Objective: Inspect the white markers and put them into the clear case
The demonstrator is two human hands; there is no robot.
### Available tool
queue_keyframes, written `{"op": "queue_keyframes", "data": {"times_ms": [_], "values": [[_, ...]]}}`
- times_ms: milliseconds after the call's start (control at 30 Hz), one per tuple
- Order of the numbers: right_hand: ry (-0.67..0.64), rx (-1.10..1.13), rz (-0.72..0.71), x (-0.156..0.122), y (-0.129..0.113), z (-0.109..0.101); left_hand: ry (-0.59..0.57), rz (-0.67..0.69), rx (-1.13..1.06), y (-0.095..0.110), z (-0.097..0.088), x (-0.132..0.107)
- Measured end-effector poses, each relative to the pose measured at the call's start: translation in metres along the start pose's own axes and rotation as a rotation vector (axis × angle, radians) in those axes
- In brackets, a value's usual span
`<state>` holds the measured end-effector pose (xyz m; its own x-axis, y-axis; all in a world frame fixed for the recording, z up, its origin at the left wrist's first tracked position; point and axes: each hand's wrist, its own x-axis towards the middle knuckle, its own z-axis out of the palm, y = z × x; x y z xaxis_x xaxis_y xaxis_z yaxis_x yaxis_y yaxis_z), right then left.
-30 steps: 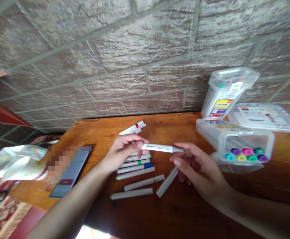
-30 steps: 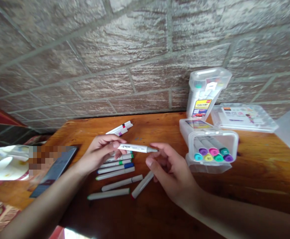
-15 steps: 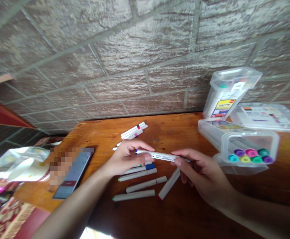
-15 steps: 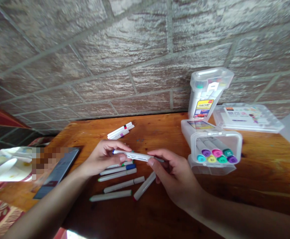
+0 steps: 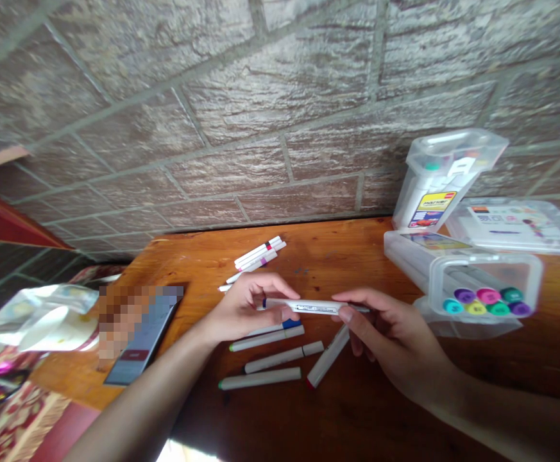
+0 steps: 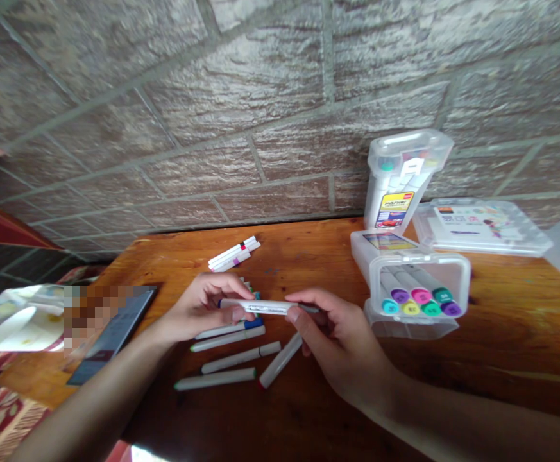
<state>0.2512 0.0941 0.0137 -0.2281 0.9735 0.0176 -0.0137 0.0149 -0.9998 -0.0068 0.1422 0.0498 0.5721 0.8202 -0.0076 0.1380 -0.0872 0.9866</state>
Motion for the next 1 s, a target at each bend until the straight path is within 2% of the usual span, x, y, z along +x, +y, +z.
{"op": "queue_keyframes", "data": {"times_ms": [233,667,1000], "values": [[-0.007,-0.011,-0.006,0.0012,0.0001,0.0002,0.044,-0.024,0.019,0.0002,0.0015,0.0015],[-0.033,-0.007,0.012,0.0017,-0.0006,0.0,-0.009,0.022,-0.017,-0.003,-0.0011,0.0007],[-0.03,-0.01,0.018,0.0016,-0.0012,-0.0007,0.004,0.008,-0.007,-0.005,-0.0002,-0.0003]]}}
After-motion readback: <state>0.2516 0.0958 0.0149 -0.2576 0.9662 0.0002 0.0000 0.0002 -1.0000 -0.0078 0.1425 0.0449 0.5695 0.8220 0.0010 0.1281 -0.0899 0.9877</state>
